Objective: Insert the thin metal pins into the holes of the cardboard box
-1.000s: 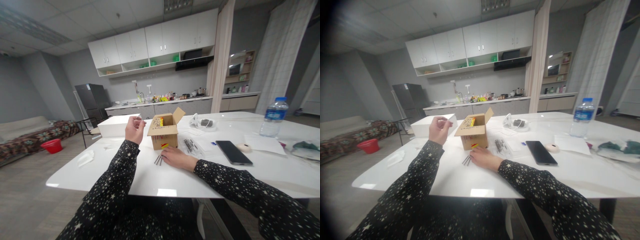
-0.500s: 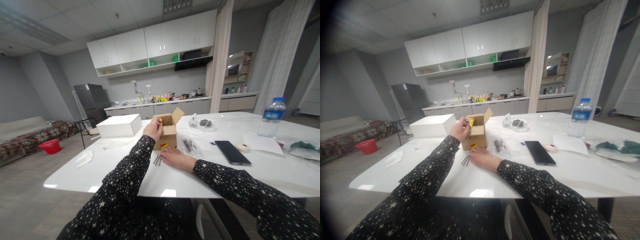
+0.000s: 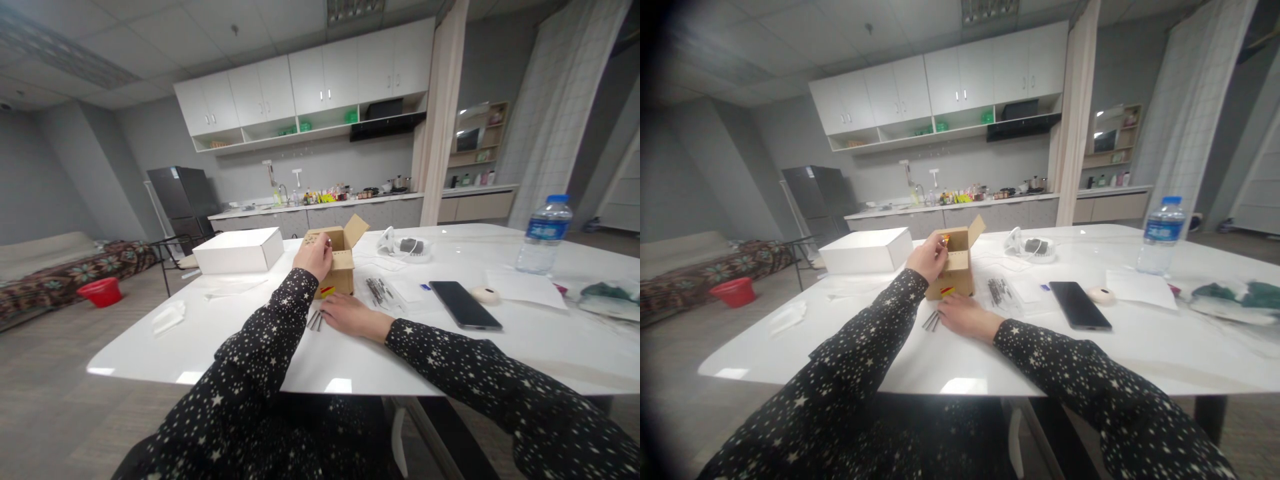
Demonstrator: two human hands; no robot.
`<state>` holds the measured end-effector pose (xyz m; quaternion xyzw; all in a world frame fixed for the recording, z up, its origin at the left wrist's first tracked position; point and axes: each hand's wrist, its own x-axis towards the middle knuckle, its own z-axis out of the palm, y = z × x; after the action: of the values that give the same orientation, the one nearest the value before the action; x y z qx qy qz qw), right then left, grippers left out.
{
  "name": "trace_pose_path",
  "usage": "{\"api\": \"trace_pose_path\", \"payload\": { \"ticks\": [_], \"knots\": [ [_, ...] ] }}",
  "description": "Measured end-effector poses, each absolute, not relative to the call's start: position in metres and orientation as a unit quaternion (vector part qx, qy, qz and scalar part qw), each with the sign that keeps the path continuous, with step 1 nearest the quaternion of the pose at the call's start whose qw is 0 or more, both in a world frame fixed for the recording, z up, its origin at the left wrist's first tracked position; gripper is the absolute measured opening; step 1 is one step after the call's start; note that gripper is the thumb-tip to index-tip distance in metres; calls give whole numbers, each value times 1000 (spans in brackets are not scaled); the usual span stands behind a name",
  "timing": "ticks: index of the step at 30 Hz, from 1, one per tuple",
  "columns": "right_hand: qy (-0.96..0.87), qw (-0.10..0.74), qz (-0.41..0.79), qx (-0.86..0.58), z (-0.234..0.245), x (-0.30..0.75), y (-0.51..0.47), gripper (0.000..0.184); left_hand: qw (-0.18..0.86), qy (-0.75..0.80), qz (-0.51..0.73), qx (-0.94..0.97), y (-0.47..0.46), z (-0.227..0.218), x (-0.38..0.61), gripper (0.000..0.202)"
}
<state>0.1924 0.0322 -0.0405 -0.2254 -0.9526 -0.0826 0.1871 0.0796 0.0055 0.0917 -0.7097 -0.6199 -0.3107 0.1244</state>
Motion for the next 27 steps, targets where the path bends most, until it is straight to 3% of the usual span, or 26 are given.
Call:
{"api": "trace_pose_path", "payload": {
  "ticks": [27],
  "knots": [
    [-954,183,-82,-225,-38,197,30,22,128,-626,-308,-705,2,91,67,21]
  ]
}}
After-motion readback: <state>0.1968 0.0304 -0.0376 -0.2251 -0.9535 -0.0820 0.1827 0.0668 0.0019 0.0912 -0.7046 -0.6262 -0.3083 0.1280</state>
